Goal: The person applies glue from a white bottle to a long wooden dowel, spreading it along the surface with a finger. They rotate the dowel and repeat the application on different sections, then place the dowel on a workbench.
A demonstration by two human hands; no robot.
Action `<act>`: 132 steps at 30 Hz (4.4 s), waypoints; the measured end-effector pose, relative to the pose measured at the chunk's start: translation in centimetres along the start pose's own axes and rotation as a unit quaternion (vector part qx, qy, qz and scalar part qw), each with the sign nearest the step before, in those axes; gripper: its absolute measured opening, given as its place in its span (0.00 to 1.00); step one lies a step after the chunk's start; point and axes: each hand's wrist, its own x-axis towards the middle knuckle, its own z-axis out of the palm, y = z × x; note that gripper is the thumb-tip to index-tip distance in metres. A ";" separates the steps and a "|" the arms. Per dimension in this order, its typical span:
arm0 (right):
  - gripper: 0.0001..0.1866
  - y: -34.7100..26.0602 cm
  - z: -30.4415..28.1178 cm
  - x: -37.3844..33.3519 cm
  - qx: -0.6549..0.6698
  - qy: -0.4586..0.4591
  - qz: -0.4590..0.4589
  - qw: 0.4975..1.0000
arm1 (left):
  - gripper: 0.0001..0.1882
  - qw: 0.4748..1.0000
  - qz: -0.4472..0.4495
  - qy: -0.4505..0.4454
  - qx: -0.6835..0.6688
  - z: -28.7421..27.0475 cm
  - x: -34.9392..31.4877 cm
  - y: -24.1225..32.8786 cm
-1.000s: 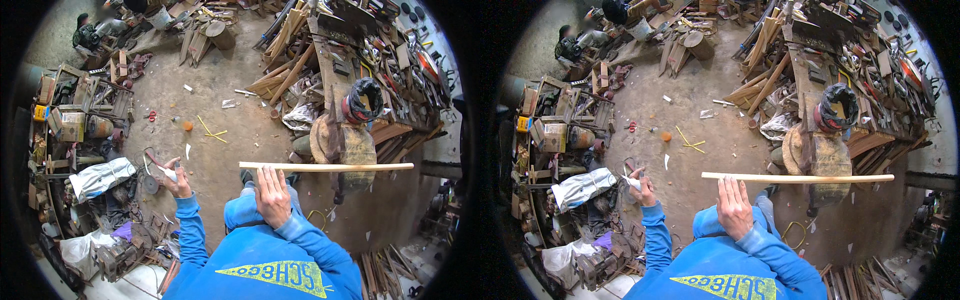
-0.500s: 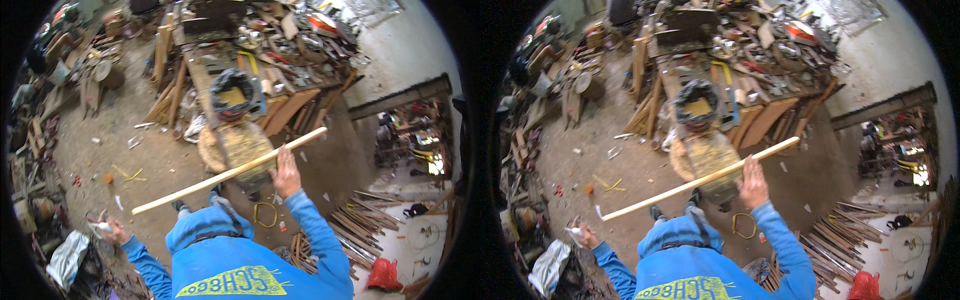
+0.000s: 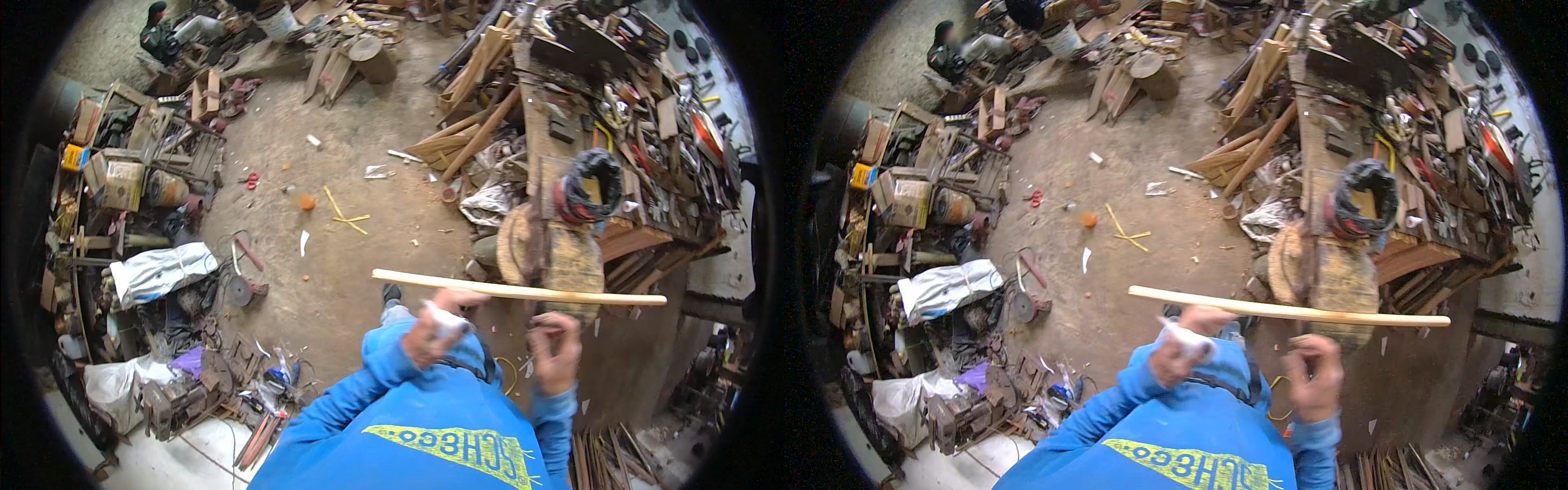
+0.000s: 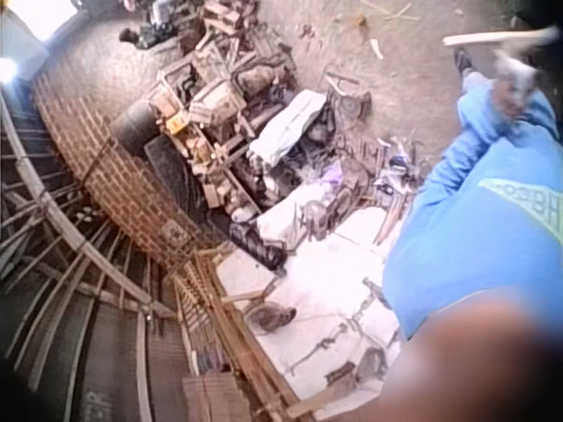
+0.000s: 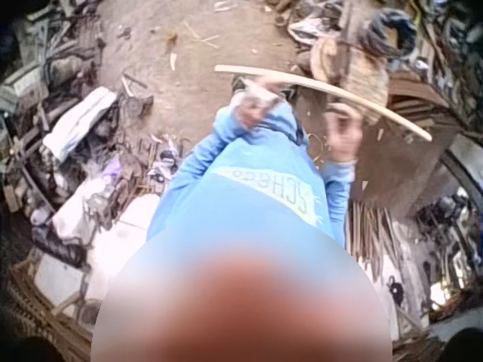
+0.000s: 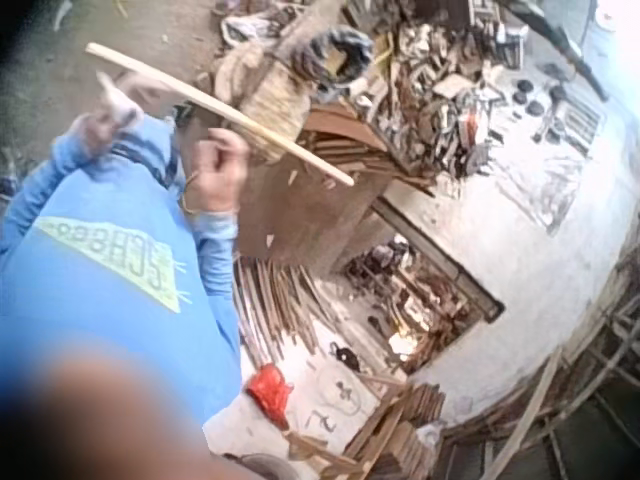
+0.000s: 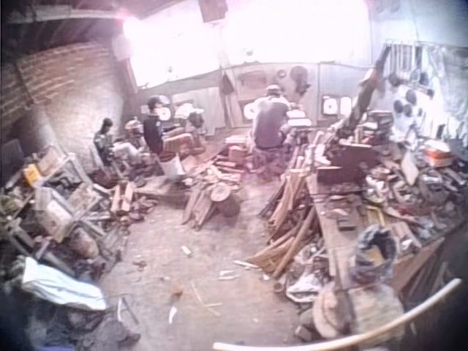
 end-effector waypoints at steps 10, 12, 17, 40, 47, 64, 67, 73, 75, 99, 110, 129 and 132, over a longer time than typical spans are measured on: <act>0.31 -6.8 16.5 -3.2 0.061 -0.111 0.030 0.991 | 0.30 0.985 -0.097 -0.111 -0.086 -5.0 -3.8 -1.4; 0.28 -7.1 18.4 -3.4 0.105 -0.104 0.049 0.988 | 0.31 0.970 -0.153 -0.114 -0.149 -6.5 -4.7 -1.4; 0.17 -7.9 21.5 -3.4 0.277 -0.089 0.172 0.941 | 0.29 0.905 -0.267 -0.077 -0.323 -10.0 -6.4 -1.2; 0.15 -11.9 24.6 -2.4 0.040 0.167 0.138 0.976 | 0.14 0.917 -0.392 -0.009 -0.073 -16.4 -11.3 -8.3; 0.14 -12.4 24.8 -1.8 0.058 0.173 0.137 0.974 | 0.12 0.892 -0.434 0.124 0.026 -22.3 -16.7 -16.7; 0.13 -11.8 23.8 -1.7 0.068 0.179 0.145 0.971 | 0.13 0.875 -0.466 0.130 0.031 -22.3 -19.3 -19.7; 0.13 -11.2 23.1 -1.8 0.064 0.191 0.147 0.968 | 0.14 0.869 -0.477 0.128 0.033 -21.9 -19.2 -19.9; 0.13 -10.3 21.9 -1.8 0.052 0.193 0.131 0.971 | 0.14 0.879 -0.460 0.119 0.035 -20.7 -18.8 -19.7; 0.13 -10.5 21.9 -1.8 0.055 0.179 0.137 0.973 | 0.14 0.881 -0.457 0.120 0.024 -20.4 -18.6 -19.5; 0.12 -8.5 19.4 -1.9 0.022 0.235 0.133 0.963 | 0.15 0.880 -0.460 0.109 0.044 -19.7 -18.7 -19.7; 0.11 -5.8 16.1 -1.9 0.019 0.267 0.139 0.953 | 0.14 0.889 -0.441 0.114 0.043 -17.8 -18.0 -20.1; 0.13 -4.7 13.4 -1.7 0.014 0.227 0.153 0.962 | 0.15 0.891 -0.439 0.098 0.064 -14.7 -15.9 -20.4; 0.14 -5.4 14.4 -1.8 0.022 0.196 0.130 0.972 | 0.15 0.893 -0.436 0.104 0.048 -14.8 -16.1 -20.4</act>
